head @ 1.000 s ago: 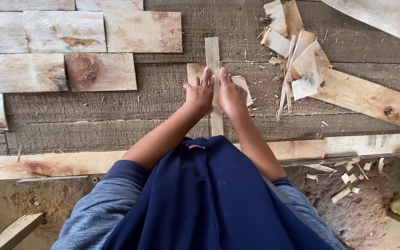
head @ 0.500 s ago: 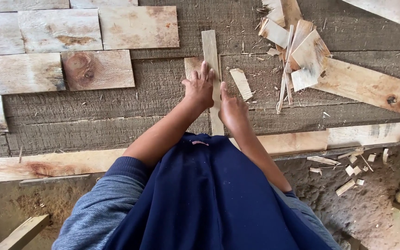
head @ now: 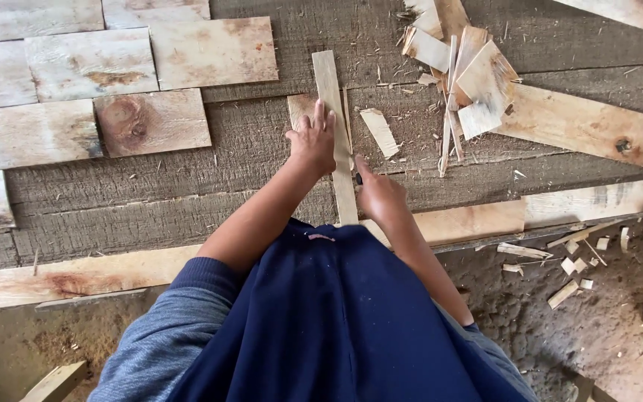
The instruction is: The person uses a red utility knife and a wooden straightedge to cut small rectangular pieces of wood on a wooden workbench. They repeatedly position the straightedge, score the wood, and separate the cut pieces, placing them aside.
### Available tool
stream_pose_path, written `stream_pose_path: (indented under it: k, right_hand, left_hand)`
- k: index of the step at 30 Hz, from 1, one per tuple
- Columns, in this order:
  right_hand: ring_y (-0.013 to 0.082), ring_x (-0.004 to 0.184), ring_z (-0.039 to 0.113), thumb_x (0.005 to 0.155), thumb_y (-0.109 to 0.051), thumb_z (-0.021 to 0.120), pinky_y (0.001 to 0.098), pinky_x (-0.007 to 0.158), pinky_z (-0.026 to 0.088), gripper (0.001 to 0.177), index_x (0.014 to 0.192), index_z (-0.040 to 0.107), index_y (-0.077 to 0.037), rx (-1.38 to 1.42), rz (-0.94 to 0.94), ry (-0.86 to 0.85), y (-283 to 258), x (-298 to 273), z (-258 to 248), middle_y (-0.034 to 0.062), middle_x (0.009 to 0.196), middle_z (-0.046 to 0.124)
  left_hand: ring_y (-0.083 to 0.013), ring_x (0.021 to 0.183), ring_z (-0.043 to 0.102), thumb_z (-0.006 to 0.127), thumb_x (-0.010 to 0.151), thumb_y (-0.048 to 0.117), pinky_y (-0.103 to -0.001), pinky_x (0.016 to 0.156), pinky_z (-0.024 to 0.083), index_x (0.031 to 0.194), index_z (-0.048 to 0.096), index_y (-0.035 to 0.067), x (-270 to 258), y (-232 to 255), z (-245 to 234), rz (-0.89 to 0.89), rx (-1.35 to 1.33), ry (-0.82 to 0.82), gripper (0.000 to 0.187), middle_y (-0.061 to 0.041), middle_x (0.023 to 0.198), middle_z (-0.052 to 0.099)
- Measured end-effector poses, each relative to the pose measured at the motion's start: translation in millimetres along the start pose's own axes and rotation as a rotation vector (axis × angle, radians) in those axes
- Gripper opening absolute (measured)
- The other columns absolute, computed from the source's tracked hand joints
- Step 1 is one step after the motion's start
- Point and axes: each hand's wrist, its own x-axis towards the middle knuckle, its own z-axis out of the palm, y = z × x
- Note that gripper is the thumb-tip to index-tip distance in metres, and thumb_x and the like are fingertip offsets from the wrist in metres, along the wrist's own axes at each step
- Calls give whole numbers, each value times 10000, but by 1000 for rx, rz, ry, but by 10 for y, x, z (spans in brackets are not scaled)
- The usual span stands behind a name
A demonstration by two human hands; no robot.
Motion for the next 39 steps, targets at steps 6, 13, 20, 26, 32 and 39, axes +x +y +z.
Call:
stream_pose_path:
  k: [6, 13, 20, 26, 32, 39]
  right_hand:
    - [402, 947, 725, 1035, -306, 505, 609, 855, 530, 600, 1598, 299, -281, -26, 6, 4, 44, 97, -50, 195, 982, 745]
    - [340, 741, 717, 1064, -246, 471, 473, 720, 556, 586, 1620, 283, -238, 35, -1, 56, -242, -67, -439, 212, 845, 727]
    - [422, 920, 732, 1073, -238, 507, 520, 789, 567, 617, 1631, 248, -202, 66, -17, 191, -295, 483, -247, 273, 936, 718]
    - [471, 960, 723, 1060, -262, 528, 550, 819, 566, 639, 1631, 243, -247, 128, 4, 255, -290, 516, -248, 322, 970, 713]
    - [494, 998, 709, 1047, -275, 528, 593, 837, 551, 650, 1625, 231, -291, 101, -28, 274, -253, 747, -177, 317, 996, 712]
    - [504, 1023, 697, 1035, -298, 528, 609, 860, 544, 663, 1625, 225, -295, 120, -32, 257, -252, 824, -167, 316, 1030, 708]
  left_hand:
    - [-457, 1418, 364, 868, 694, 298, -712, 961, 484, 1635, 251, 87, -40, -12, -105, 1, -7, -11, 1144, -231, 1693, 112]
    - [-468, 1406, 372, 867, 704, 263, -722, 956, 479, 1634, 260, 85, -32, -3, -71, 5, -2, -25, 1125, -231, 1697, 107]
    - [-456, 1373, 402, 877, 706, 290, -712, 914, 490, 1621, 292, 78, -75, -6, -169, 5, 6, 2, 1106, -239, 1681, 158]
    - [-451, 1351, 412, 866, 708, 292, -702, 879, 495, 1616, 298, 76, -78, -13, -200, 11, -2, 12, 1093, -243, 1677, 160]
    - [-462, 1368, 418, 875, 708, 298, -712, 904, 488, 1614, 312, 74, -62, -21, -160, 16, 4, 23, 1090, -250, 1676, 174]
    - [-466, 1374, 414, 873, 698, 279, -725, 919, 486, 1615, 309, 76, -57, -25, -156, 22, 3, 17, 1095, -253, 1678, 149]
